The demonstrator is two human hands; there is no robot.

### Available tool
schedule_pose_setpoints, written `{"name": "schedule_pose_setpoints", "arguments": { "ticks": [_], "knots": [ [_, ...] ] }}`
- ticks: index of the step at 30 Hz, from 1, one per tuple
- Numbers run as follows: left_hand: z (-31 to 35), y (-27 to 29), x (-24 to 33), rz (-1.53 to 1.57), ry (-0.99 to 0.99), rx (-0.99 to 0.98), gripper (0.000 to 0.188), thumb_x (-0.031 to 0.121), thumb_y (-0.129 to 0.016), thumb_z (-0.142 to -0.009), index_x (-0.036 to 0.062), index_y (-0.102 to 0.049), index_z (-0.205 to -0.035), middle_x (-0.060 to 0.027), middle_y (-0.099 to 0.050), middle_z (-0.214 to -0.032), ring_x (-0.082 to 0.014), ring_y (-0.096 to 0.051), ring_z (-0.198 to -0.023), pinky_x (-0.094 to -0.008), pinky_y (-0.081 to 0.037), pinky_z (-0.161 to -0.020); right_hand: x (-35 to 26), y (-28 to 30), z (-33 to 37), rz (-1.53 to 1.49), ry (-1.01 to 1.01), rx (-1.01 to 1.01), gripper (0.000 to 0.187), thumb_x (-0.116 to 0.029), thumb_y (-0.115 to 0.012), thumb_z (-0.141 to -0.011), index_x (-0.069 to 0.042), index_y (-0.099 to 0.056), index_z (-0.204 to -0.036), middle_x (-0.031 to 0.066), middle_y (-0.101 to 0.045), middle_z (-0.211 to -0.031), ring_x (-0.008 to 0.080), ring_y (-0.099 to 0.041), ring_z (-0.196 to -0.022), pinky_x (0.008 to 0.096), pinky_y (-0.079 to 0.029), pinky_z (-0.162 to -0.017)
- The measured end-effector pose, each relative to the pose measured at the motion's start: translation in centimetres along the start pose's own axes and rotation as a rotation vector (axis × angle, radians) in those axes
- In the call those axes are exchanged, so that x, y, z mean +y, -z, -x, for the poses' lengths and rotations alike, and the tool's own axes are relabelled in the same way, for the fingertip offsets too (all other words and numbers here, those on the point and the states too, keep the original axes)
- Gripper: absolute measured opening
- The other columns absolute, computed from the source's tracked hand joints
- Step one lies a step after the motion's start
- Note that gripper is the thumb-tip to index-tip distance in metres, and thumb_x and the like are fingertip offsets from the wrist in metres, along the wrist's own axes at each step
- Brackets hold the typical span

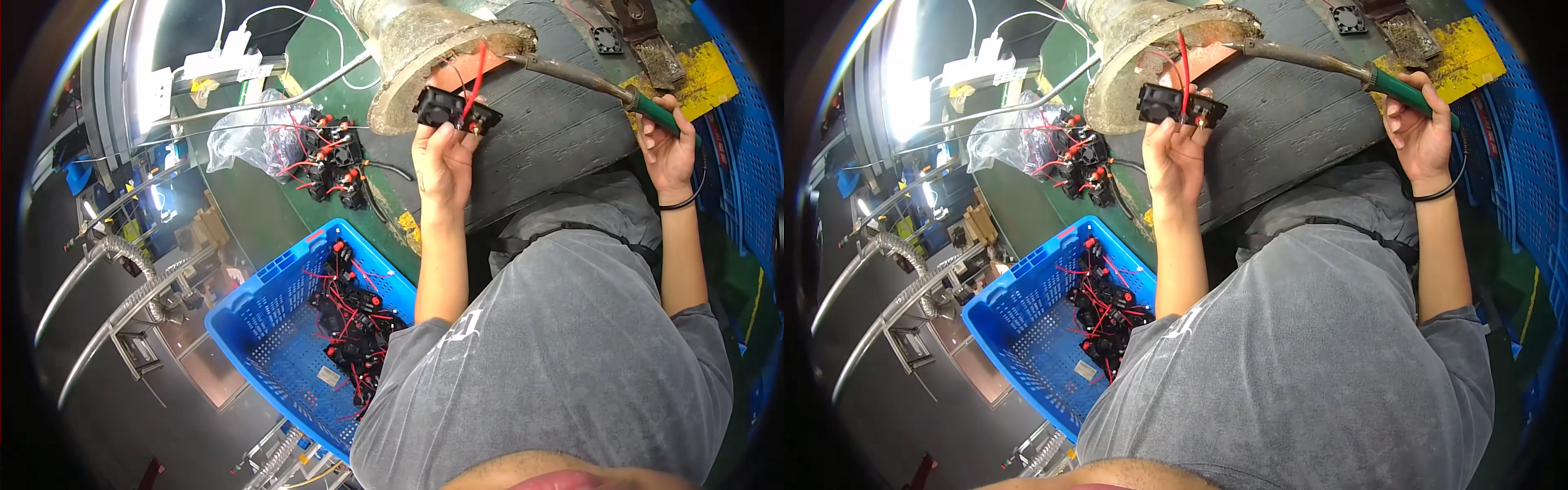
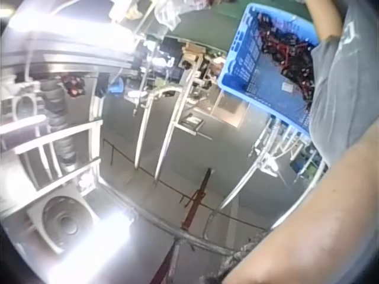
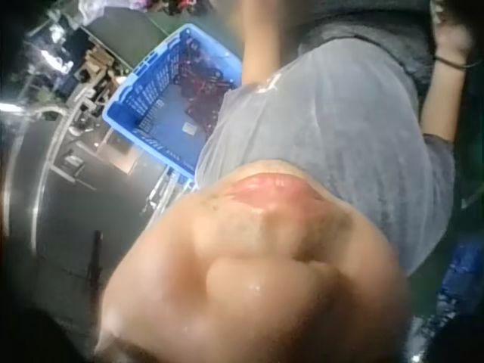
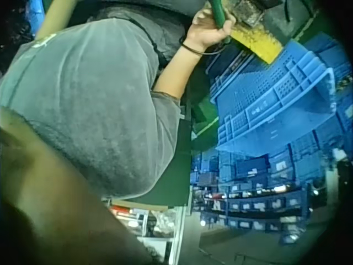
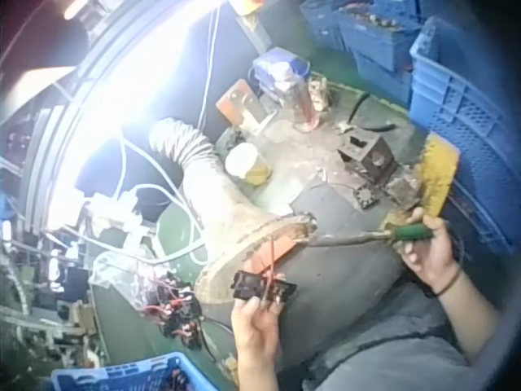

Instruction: Soldering wires onto a small electronic component with a cooling fan.

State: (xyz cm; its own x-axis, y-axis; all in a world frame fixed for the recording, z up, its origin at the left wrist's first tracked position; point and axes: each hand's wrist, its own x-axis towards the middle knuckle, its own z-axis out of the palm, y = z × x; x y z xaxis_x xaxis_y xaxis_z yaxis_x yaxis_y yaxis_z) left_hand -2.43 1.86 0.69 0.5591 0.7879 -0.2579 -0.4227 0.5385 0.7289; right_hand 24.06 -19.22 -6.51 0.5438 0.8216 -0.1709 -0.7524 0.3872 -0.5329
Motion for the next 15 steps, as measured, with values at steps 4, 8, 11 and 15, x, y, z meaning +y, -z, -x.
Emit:
{"name": "schedule_pose_setpoints", "arguments": {
  "ticks": [4,8,11,15],
  "knots": [
    [0.0,0.1,-0.2,-0.092,0.028,0.136,0.022,0.001,-0.061,-0.091,0.0029,-0.059,-0.113,-0.0098,-0.068,-0.104,-0.0225,-0.068,-0.097,-0.0428,-0.056,-0.092,0.0,0.1,0.1,0.023,-0.004,0.023,0.037,-0.032,-0.045,-0.104,-0.002,-0.059,-0.121,0.0113,-0.06,-0.081,0.013,-0.055,-0.06,0.0197,-0.042,-0.041],
    [1.1,0.4,-0.8,-0.05,-0.001,0.203,0.025,0.004,-0.063,-0.091,0.0046,-0.057,-0.116,-0.0095,-0.067,-0.108,-0.0233,-0.066,-0.098,-0.0427,-0.056,-0.09,-0.2,-0.2,0.1,0.036,-0.022,0.023,0.038,-0.033,-0.044,-0.104,-0.002,-0.059,-0.121,0.011,-0.059,-0.08,0.0128,-0.054,-0.06,0.0197,-0.041,-0.041],
    [1.9,0.4,-1.2,-0.007,0.002,0.262,0.029,0.005,-0.063,-0.091,0.0055,-0.055,-0.12,-0.0094,-0.066,-0.11,-0.0237,-0.066,-0.099,-0.0432,-0.055,-0.091,-0.4,0.0,-0.1,0.032,-0.039,-0.048,0.036,-0.034,-0.043,-0.104,-0.003,-0.057,-0.118,0.0115,-0.062,-0.082,0.0149,-0.058,-0.065,0.0224,-0.044,-0.044],
    [2.1,0.8,-1.9,0.068,0.008,0.264,0.03,0.01,-0.062,-0.096,0.0055,-0.051,-0.123,-0.0107,-0.065,-0.115,-0.0262,-0.065,-0.107,-0.0474,-0.054,-0.096,-0.5,0.0,-0.1,0.031,-0.045,-0.032,0.037,-0.034,-0.043,-0.104,-0.003,-0.057,-0.119,0.0115,-0.062,-0.082,0.0146,-0.057,-0.064,0.0222,-0.044,-0.044]
  ]
}}
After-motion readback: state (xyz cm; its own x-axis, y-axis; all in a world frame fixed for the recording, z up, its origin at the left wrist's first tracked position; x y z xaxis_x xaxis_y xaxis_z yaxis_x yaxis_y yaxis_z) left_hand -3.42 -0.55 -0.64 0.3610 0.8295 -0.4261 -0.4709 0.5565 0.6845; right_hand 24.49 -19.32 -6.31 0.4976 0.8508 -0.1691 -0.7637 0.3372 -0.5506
